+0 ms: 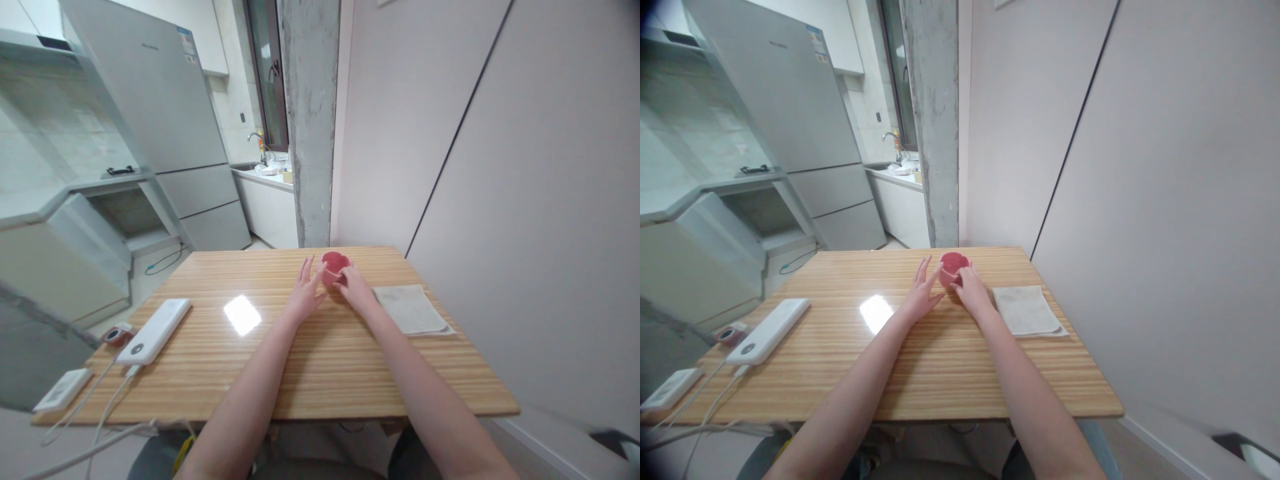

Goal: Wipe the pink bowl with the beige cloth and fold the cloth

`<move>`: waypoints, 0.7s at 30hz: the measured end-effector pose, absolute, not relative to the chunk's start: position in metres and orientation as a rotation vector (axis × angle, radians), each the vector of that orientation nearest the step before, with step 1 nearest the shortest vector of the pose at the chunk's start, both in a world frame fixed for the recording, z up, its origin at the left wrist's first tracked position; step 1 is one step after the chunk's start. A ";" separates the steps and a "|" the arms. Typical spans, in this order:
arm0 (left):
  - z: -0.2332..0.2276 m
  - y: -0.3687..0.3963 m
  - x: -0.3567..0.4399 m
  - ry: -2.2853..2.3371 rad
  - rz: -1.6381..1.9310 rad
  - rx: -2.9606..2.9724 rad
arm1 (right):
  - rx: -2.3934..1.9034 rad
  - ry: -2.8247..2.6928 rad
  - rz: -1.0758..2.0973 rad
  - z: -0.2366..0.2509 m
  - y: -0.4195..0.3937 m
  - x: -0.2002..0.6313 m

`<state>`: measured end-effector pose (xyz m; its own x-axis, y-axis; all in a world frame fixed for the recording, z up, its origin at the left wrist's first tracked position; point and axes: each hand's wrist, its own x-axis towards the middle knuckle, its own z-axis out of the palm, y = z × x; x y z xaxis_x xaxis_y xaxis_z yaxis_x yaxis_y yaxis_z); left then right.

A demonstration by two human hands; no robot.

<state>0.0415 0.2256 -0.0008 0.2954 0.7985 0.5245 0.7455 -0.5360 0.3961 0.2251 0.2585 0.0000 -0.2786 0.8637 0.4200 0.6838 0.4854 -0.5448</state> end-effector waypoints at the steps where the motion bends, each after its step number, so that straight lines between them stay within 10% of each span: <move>1: 0.003 0.224 0.040 1.440 1.025 2.542 | -1.155 -2.093 0.362 -0.001 0.253 0.215; 8: 0.025 0.226 0.009 1.386 0.777 2.689 | -0.904 -2.059 0.434 -0.003 0.238 0.200; 21: 0.003 0.230 -0.153 2.506 0.695 2.161 | -2.368 -1.694 0.189 0.003 0.251 0.289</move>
<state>-0.1528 0.2299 0.0029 -0.1660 0.8851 0.4349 0.9826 0.1114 0.1484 0.2886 0.2514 0.0032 0.3257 0.9452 0.0248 0.9163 -0.3091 -0.2545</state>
